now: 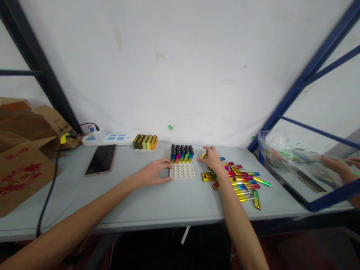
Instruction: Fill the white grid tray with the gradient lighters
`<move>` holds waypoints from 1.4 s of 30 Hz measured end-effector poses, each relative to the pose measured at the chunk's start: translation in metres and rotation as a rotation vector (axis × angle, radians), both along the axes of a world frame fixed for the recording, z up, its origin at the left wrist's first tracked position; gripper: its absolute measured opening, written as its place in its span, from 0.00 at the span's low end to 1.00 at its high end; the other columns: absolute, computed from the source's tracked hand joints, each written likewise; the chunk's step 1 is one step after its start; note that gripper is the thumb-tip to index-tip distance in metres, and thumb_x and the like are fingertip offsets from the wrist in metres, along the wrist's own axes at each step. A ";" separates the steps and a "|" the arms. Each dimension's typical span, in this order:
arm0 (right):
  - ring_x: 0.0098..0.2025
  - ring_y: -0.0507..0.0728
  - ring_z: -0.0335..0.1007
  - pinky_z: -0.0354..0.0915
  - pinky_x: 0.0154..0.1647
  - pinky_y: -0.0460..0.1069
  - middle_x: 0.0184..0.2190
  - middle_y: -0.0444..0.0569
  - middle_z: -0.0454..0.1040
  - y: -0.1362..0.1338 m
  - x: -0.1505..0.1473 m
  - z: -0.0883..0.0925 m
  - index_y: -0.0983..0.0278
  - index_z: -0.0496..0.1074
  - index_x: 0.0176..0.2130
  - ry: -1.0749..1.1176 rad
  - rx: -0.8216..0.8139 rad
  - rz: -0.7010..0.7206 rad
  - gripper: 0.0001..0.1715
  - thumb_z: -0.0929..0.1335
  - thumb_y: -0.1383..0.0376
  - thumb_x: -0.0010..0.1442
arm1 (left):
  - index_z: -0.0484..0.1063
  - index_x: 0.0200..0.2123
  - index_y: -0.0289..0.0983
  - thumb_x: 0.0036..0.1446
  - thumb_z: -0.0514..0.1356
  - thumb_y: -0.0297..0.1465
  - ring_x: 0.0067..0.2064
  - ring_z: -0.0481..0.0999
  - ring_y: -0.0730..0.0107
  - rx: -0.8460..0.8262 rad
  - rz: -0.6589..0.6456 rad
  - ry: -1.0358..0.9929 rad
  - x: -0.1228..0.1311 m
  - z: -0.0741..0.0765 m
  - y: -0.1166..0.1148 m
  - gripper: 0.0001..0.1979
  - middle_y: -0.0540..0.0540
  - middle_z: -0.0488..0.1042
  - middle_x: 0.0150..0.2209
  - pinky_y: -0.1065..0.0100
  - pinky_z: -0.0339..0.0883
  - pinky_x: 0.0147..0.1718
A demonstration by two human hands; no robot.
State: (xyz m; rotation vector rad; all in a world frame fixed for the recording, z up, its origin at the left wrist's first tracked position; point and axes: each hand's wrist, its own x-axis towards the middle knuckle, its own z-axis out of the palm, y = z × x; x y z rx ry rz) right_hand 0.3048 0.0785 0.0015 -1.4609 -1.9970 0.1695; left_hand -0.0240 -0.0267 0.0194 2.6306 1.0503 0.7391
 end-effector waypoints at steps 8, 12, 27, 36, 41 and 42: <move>0.41 0.57 0.72 0.77 0.38 0.54 0.60 0.59 0.62 -0.015 -0.017 0.028 0.62 0.60 0.62 0.340 0.224 0.256 0.41 0.74 0.58 0.54 | 0.74 0.48 0.39 0.60 0.64 0.41 0.53 0.74 0.59 -0.014 -0.003 -0.010 0.001 0.001 -0.001 0.16 0.42 0.71 0.52 0.59 0.67 0.58; 0.42 0.57 0.71 0.75 0.37 0.52 0.63 0.59 0.62 -0.029 -0.022 0.044 0.58 0.49 0.70 0.344 0.279 0.274 0.51 0.73 0.59 0.56 | 0.74 0.48 0.40 0.60 0.65 0.41 0.53 0.75 0.59 -0.025 0.006 -0.018 0.001 0.003 -0.002 0.16 0.42 0.72 0.52 0.60 0.67 0.57; 0.40 0.55 0.77 0.75 0.47 0.53 0.59 0.56 0.71 -0.046 -0.035 0.056 0.58 0.59 0.66 0.434 0.247 0.334 0.31 0.66 0.58 0.66 | 0.74 0.48 0.40 0.60 0.64 0.41 0.52 0.75 0.59 -0.020 -0.001 -0.019 0.001 0.002 -0.002 0.16 0.42 0.72 0.51 0.60 0.67 0.57; 0.39 0.57 0.79 0.77 0.46 0.55 0.52 0.55 0.73 -0.042 -0.041 0.045 0.60 0.70 0.54 0.539 0.202 0.385 0.29 0.73 0.51 0.59 | 0.73 0.49 0.40 0.60 0.65 0.40 0.52 0.74 0.59 -0.014 0.004 0.002 0.001 0.001 -0.001 0.16 0.42 0.71 0.51 0.60 0.66 0.57; 0.36 0.56 0.77 0.77 0.42 0.53 0.39 0.50 0.74 -0.042 -0.045 0.042 0.62 0.75 0.43 0.423 0.257 0.425 0.18 0.72 0.51 0.61 | 0.73 0.48 0.39 0.61 0.64 0.41 0.52 0.74 0.58 -0.022 -0.006 0.012 0.002 0.003 -0.001 0.16 0.42 0.71 0.51 0.60 0.66 0.57; 0.36 0.55 0.77 0.77 0.41 0.53 0.38 0.50 0.75 -0.043 -0.046 0.043 0.62 0.76 0.43 0.401 0.255 0.436 0.19 0.71 0.51 0.62 | 0.73 0.48 0.39 0.61 0.64 0.41 0.53 0.74 0.58 -0.023 -0.010 0.010 0.002 0.003 -0.001 0.16 0.42 0.71 0.51 0.60 0.66 0.57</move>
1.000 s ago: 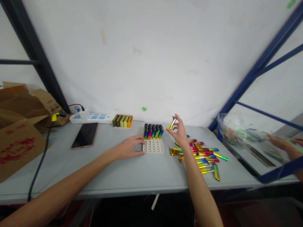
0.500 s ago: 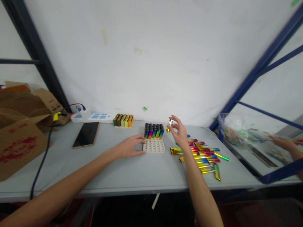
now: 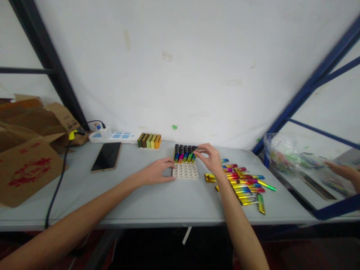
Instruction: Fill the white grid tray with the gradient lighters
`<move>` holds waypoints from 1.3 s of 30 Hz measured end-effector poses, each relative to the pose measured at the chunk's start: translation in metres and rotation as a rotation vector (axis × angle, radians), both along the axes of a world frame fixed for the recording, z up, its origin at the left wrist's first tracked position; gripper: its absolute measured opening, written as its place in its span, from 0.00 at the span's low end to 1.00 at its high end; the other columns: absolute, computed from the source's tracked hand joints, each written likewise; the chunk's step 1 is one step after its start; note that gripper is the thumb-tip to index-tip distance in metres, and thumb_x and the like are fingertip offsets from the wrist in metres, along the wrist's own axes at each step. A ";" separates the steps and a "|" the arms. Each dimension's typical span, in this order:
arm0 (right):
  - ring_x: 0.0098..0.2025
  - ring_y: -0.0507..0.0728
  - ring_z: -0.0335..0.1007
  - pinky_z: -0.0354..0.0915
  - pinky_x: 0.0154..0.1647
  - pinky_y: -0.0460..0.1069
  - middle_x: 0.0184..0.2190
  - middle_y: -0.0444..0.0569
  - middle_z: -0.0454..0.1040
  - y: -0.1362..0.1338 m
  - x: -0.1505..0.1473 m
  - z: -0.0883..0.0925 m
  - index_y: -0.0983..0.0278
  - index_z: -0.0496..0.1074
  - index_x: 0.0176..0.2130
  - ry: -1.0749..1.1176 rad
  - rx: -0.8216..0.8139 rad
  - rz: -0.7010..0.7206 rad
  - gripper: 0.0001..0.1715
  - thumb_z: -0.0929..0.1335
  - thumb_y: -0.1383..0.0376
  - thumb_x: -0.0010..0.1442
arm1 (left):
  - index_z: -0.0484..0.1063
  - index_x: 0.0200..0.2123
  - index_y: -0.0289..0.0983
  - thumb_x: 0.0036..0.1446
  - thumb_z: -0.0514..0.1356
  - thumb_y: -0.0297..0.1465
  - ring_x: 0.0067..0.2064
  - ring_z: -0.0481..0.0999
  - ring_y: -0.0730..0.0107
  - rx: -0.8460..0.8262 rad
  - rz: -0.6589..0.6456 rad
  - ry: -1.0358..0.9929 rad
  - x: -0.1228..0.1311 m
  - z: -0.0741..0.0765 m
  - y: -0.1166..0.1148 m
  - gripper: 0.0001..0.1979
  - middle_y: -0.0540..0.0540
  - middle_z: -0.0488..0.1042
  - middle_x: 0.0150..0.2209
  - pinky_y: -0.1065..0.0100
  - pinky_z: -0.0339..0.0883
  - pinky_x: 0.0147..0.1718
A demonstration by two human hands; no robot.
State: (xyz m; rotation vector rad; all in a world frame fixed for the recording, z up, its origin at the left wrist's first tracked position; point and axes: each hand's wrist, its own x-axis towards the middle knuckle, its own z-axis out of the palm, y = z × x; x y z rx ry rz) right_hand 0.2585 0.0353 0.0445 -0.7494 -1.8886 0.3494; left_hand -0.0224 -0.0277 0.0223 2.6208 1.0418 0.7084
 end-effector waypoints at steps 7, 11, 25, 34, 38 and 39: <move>0.30 0.54 0.76 0.76 0.37 0.51 0.32 0.49 0.79 -0.003 -0.011 -0.005 0.64 0.75 0.44 -0.100 -0.070 0.037 0.23 0.72 0.49 0.60 | 0.74 0.48 0.39 0.61 0.64 0.42 0.52 0.74 0.58 -0.003 -0.007 -0.012 0.000 0.000 0.000 0.17 0.42 0.71 0.51 0.61 0.66 0.57; 0.34 0.56 0.80 0.77 0.38 0.51 0.35 0.49 0.81 -0.001 -0.019 -0.015 0.63 0.72 0.47 -0.130 -0.173 0.087 0.21 0.72 0.52 0.61 | 0.74 0.48 0.39 0.61 0.64 0.43 0.52 0.74 0.58 -0.008 -0.006 -0.003 0.000 0.001 0.000 0.17 0.42 0.71 0.50 0.61 0.66 0.56; 0.26 0.53 0.77 0.70 0.29 0.46 0.32 0.45 0.81 0.000 -0.033 -0.020 0.61 0.70 0.45 -0.365 -0.247 -0.052 0.12 0.71 0.63 0.62 | 0.74 0.48 0.39 0.60 0.65 0.41 0.51 0.75 0.58 0.004 0.015 0.007 0.001 -0.001 -0.001 0.16 0.42 0.72 0.50 0.61 0.66 0.56; 0.25 0.54 0.74 0.65 0.31 0.47 0.25 0.44 0.77 0.004 0.010 0.000 0.61 0.71 0.44 -0.284 -0.148 -0.364 0.18 0.64 0.50 0.68 | 0.73 0.49 0.39 0.61 0.64 0.40 0.53 0.74 0.59 0.004 0.021 0.015 0.000 0.000 -0.001 0.16 0.42 0.71 0.51 0.60 0.66 0.58; 0.42 0.61 0.76 0.66 0.46 0.52 0.39 0.57 0.79 0.016 0.055 -0.004 0.65 0.74 0.44 -0.409 -0.204 -0.728 0.16 0.64 0.57 0.68 | 0.73 0.48 0.39 0.60 0.65 0.41 0.53 0.74 0.59 0.009 0.011 -0.008 -0.001 -0.002 0.000 0.16 0.43 0.71 0.52 0.61 0.66 0.58; 0.48 0.64 0.74 0.66 0.49 0.54 0.44 0.62 0.77 0.018 0.064 -0.008 0.67 0.75 0.47 -0.462 -0.247 -0.816 0.18 0.65 0.57 0.66 | 0.73 0.48 0.39 0.60 0.65 0.41 0.53 0.74 0.59 0.008 0.010 -0.010 -0.001 -0.002 0.001 0.16 0.43 0.71 0.52 0.61 0.66 0.57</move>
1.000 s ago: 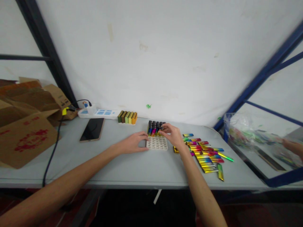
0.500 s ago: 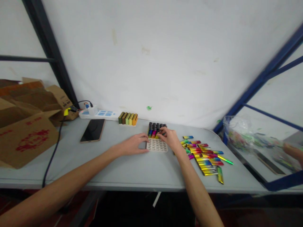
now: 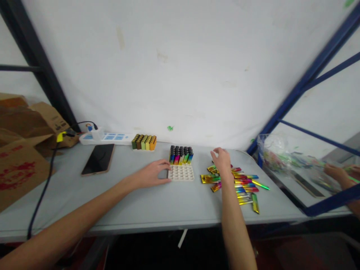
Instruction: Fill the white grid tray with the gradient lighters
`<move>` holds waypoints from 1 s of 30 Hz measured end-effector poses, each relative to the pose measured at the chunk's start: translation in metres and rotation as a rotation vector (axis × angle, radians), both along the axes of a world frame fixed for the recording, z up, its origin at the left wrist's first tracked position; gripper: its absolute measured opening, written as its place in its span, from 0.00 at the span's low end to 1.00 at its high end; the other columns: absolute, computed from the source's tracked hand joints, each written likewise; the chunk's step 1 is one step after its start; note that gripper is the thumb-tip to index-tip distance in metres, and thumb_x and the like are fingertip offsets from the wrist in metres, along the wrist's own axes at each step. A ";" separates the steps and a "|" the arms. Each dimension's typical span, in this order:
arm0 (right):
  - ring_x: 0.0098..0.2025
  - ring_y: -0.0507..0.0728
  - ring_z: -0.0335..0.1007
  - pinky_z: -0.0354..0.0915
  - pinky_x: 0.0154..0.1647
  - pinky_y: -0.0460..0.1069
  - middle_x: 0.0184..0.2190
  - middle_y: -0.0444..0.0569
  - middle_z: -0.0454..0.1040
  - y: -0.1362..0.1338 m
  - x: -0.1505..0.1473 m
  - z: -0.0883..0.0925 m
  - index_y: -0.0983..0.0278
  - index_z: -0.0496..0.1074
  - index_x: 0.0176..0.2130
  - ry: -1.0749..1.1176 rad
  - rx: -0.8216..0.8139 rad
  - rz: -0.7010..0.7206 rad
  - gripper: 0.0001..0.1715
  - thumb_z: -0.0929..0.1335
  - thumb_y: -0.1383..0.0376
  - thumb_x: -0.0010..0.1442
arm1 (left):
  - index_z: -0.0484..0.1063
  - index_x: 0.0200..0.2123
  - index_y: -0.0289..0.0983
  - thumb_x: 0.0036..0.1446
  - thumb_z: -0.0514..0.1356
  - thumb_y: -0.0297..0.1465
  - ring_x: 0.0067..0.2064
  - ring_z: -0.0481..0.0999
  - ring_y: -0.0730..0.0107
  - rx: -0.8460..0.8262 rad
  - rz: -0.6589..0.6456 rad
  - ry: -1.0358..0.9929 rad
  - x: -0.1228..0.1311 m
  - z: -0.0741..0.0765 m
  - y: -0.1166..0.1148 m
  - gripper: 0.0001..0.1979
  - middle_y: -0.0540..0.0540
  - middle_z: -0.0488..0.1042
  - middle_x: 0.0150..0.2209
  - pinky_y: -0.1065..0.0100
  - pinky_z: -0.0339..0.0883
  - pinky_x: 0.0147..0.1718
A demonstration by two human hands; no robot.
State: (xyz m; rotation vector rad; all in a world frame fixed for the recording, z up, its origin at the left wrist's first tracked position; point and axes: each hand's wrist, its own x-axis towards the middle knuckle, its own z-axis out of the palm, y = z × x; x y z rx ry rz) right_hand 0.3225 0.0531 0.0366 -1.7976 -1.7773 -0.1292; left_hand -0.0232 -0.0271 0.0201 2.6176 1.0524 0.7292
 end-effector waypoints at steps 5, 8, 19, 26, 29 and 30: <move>0.56 0.72 0.69 0.61 0.57 0.63 0.52 0.68 0.72 0.003 0.015 -0.022 0.68 0.71 0.57 -0.122 -0.347 -0.176 0.33 0.68 0.48 0.62 | 0.73 0.49 0.40 0.61 0.64 0.41 0.53 0.74 0.59 -0.011 -0.004 0.004 -0.001 -0.001 0.002 0.16 0.43 0.70 0.52 0.60 0.66 0.58; 0.56 0.69 0.70 0.60 0.58 0.62 0.51 0.65 0.73 0.007 0.012 -0.028 0.66 0.73 0.55 -0.131 -0.389 -0.127 0.28 0.67 0.51 0.65 | 0.73 0.49 0.40 0.61 0.64 0.41 0.54 0.74 0.59 -0.013 0.002 0.009 -0.001 -0.002 0.002 0.17 0.43 0.70 0.52 0.60 0.66 0.58; 0.41 0.58 0.77 0.76 0.45 0.54 0.49 0.58 0.74 -0.002 -0.026 0.004 0.65 0.78 0.43 0.459 0.039 0.513 0.29 0.74 0.46 0.53 | 0.74 0.49 0.40 0.61 0.64 0.42 0.53 0.74 0.59 -0.027 0.009 0.004 0.000 0.003 -0.001 0.17 0.43 0.71 0.52 0.60 0.66 0.57; 0.58 0.59 0.70 0.75 0.52 0.53 0.54 0.54 0.74 -0.017 -0.052 0.014 0.59 0.79 0.45 0.565 0.043 0.800 0.18 0.67 0.51 0.65 | 0.74 0.48 0.40 0.60 0.64 0.42 0.53 0.74 0.58 -0.021 0.001 -0.007 0.000 0.002 -0.001 0.16 0.42 0.71 0.51 0.59 0.66 0.57; 0.55 0.58 0.73 0.74 0.53 0.53 0.54 0.53 0.75 -0.017 -0.053 0.012 0.59 0.74 0.52 0.635 -0.023 0.855 0.20 0.68 0.54 0.64 | 0.74 0.48 0.39 0.60 0.64 0.41 0.53 0.74 0.58 -0.016 0.005 -0.013 0.000 0.003 -0.001 0.16 0.42 0.71 0.51 0.60 0.66 0.57; 0.53 0.57 0.75 0.74 0.54 0.54 0.53 0.53 0.75 -0.017 -0.054 0.011 0.58 0.71 0.55 0.667 -0.047 0.863 0.23 0.69 0.54 0.63 | 0.74 0.48 0.39 0.60 0.64 0.41 0.53 0.74 0.59 -0.015 0.007 -0.009 0.001 0.003 -0.001 0.16 0.42 0.71 0.51 0.60 0.66 0.57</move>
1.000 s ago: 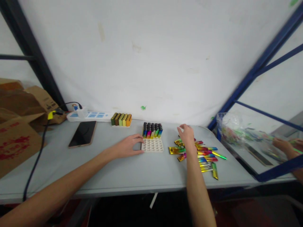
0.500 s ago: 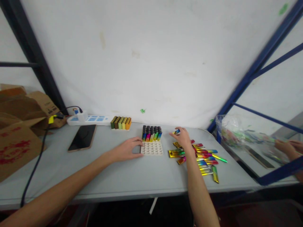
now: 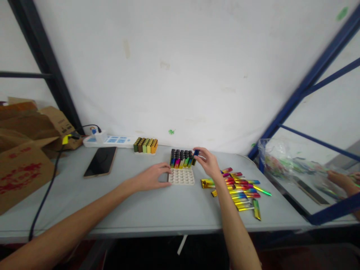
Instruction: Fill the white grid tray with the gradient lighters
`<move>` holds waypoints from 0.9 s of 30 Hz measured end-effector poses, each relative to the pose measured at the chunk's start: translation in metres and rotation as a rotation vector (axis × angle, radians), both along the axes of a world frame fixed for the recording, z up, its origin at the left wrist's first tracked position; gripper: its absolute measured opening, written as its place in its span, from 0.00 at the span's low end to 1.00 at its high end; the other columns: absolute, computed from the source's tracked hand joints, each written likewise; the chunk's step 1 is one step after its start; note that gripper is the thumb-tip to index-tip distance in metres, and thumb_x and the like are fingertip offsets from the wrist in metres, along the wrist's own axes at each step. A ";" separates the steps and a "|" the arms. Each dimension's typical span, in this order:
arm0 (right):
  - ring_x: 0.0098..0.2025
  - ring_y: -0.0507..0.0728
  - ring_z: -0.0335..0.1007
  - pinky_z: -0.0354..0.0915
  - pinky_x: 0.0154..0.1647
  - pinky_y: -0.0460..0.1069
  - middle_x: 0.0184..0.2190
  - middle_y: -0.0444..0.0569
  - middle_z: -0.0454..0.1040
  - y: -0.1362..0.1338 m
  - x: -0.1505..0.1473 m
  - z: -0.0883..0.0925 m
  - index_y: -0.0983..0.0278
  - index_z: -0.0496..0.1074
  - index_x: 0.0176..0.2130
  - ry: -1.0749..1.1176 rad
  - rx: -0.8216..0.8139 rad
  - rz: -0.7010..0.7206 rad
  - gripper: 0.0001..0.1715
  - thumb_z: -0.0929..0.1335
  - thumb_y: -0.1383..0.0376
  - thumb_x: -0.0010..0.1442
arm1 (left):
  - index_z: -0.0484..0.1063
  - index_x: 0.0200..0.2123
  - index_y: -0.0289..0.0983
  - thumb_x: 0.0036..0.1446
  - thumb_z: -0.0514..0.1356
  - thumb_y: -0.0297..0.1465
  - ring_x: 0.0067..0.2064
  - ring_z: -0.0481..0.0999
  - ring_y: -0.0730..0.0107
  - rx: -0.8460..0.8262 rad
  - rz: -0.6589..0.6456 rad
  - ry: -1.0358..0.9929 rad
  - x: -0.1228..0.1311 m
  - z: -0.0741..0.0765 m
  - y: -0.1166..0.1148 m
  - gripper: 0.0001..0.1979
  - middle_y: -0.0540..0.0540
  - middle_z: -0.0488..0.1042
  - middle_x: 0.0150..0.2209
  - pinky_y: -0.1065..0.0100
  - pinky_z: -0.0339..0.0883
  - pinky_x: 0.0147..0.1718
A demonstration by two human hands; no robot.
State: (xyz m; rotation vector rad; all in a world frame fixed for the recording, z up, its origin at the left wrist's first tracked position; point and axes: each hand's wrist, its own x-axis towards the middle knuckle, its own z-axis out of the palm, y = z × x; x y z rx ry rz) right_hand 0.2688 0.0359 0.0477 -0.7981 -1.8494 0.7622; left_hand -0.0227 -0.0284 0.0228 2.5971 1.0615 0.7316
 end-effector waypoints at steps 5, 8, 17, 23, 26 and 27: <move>0.48 0.57 0.79 0.74 0.55 0.55 0.51 0.52 0.77 0.002 -0.003 -0.006 0.56 0.60 0.64 0.050 -0.092 0.053 0.40 0.74 0.56 0.57 | 0.74 0.48 0.39 0.60 0.65 0.41 0.53 0.74 0.60 0.002 0.002 0.026 0.000 -0.001 0.000 0.16 0.43 0.71 0.52 0.61 0.65 0.58; 0.48 0.58 0.79 0.73 0.56 0.56 0.49 0.52 0.78 0.002 -0.006 -0.009 0.61 0.71 0.53 0.030 -0.106 0.062 0.28 0.74 0.54 0.56 | 0.74 0.49 0.39 0.60 0.65 0.41 0.53 0.74 0.59 0.005 0.001 0.018 0.000 -0.002 0.000 0.17 0.42 0.71 0.52 0.61 0.65 0.58; 0.42 0.56 0.76 0.77 0.44 0.52 0.42 0.51 0.77 -0.005 -0.012 -0.002 0.62 0.76 0.44 -0.119 0.124 -0.067 0.18 0.71 0.52 0.61 | 0.74 0.48 0.39 0.60 0.64 0.42 0.52 0.75 0.59 0.001 -0.002 0.008 0.000 -0.002 0.001 0.17 0.42 0.71 0.51 0.60 0.66 0.57; 0.32 0.55 0.76 0.74 0.38 0.51 0.30 0.47 0.77 0.001 -0.010 -0.007 0.63 0.71 0.44 -0.216 0.126 -0.177 0.17 0.70 0.54 0.61 | 0.74 0.48 0.40 0.60 0.64 0.43 0.52 0.75 0.59 0.003 -0.009 -0.013 -0.001 -0.003 0.002 0.17 0.42 0.72 0.51 0.60 0.66 0.57; 0.31 0.53 0.77 0.73 0.35 0.49 0.33 0.46 0.78 0.001 -0.008 -0.007 0.62 0.69 0.47 -0.194 0.082 -0.142 0.20 0.70 0.53 0.61 | 0.74 0.48 0.39 0.60 0.64 0.43 0.52 0.74 0.59 0.003 -0.010 -0.013 -0.001 -0.005 0.003 0.17 0.42 0.71 0.51 0.60 0.66 0.57; 0.30 0.53 0.78 0.73 0.34 0.48 0.36 0.47 0.78 0.000 -0.007 -0.007 0.62 0.69 0.49 -0.185 0.066 -0.121 0.22 0.70 0.52 0.61 | 0.74 0.48 0.39 0.61 0.64 0.43 0.52 0.74 0.59 0.004 -0.011 -0.012 -0.002 -0.005 0.003 0.17 0.42 0.71 0.51 0.60 0.66 0.57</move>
